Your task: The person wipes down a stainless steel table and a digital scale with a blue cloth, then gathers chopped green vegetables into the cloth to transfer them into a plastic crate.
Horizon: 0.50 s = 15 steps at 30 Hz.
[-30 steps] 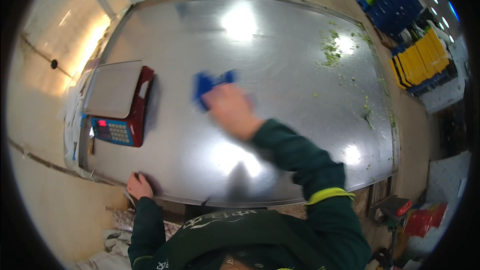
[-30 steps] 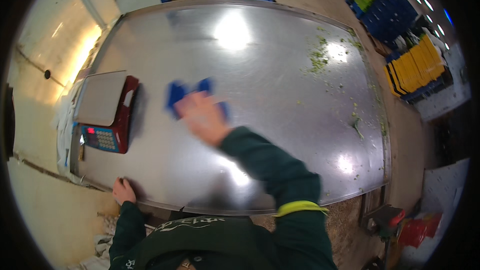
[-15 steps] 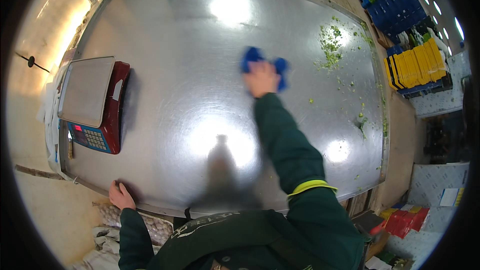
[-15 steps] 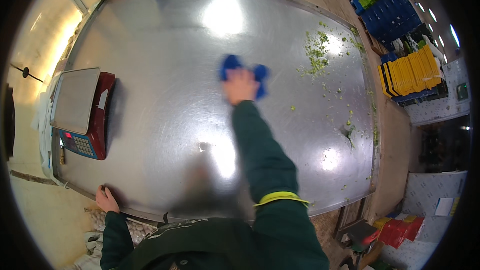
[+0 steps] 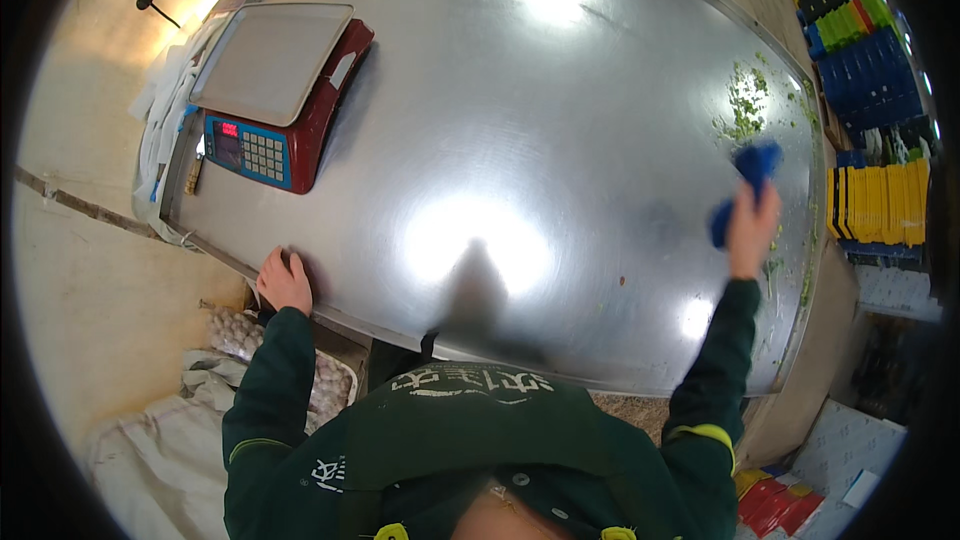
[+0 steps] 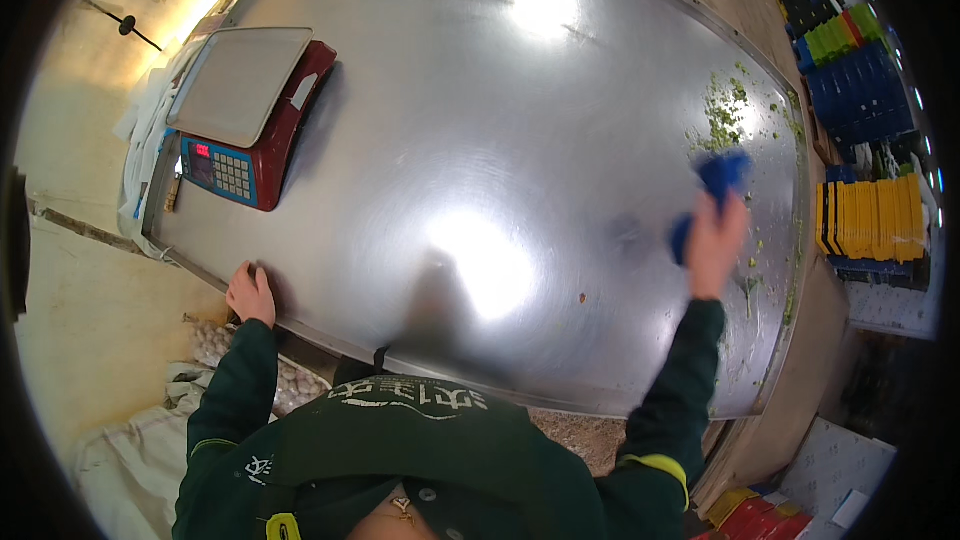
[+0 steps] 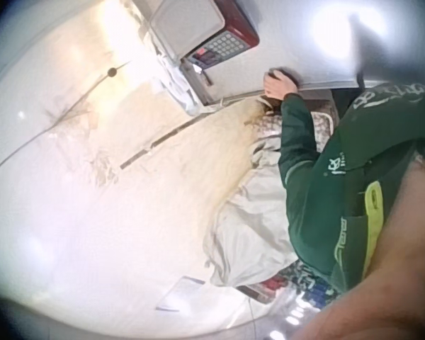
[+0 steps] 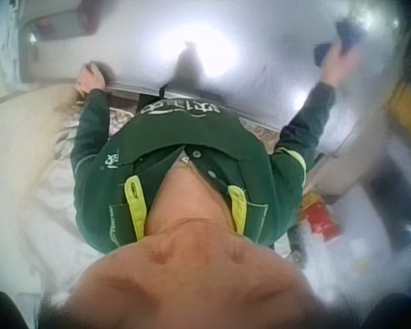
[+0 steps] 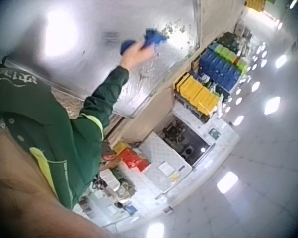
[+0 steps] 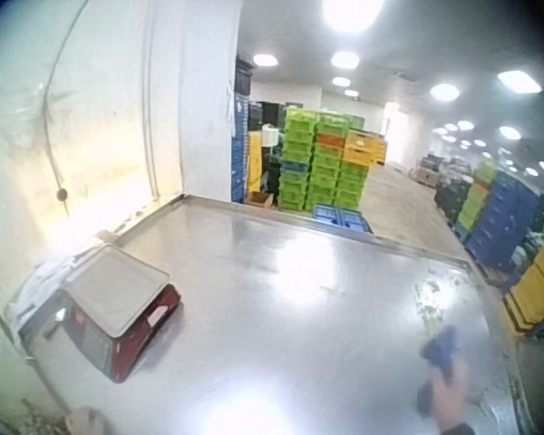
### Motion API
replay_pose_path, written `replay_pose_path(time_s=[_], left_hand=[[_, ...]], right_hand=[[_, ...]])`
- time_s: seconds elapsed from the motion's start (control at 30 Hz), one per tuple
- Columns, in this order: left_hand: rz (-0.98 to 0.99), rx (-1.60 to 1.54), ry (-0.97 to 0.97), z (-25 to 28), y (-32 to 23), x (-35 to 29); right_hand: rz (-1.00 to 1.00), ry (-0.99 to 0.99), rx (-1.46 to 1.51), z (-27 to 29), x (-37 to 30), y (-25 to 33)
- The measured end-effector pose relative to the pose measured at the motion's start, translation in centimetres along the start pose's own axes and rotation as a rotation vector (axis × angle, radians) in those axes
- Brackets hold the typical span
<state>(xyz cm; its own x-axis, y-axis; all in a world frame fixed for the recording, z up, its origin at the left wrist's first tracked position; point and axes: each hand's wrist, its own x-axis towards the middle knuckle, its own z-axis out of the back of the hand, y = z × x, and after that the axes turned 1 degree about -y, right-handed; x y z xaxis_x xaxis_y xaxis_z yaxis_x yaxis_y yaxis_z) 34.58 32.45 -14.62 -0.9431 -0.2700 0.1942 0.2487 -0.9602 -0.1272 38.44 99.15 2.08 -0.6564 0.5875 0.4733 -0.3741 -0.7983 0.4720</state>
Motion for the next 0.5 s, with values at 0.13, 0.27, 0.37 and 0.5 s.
replay_pose_path(time_s=[0.13, 0.27, 0.37, 0.5], left_hand=[[-0.015, -0.062, -0.017, 0.2, -0.7, 0.7], [-0.02, -0.074, -0.036, -0.2, -0.3, 0.4], [-0.025, -0.05, -0.037, -0.2, 0.1, 0.3], [-0.041, -0.06, -0.022, 0.1, 0.2, -0.3]], right_hand=[[0.767, 0.171, 0.255, -10.1, -6.6, 18.6], [0.833, 0.609, 0.151, -19.5, -21.3, 30.5], [0.859, 0.477, 0.179, -21.7, -26.1, 29.1], [0.57, 0.569, -0.047, -18.2, -21.7, 19.3]])
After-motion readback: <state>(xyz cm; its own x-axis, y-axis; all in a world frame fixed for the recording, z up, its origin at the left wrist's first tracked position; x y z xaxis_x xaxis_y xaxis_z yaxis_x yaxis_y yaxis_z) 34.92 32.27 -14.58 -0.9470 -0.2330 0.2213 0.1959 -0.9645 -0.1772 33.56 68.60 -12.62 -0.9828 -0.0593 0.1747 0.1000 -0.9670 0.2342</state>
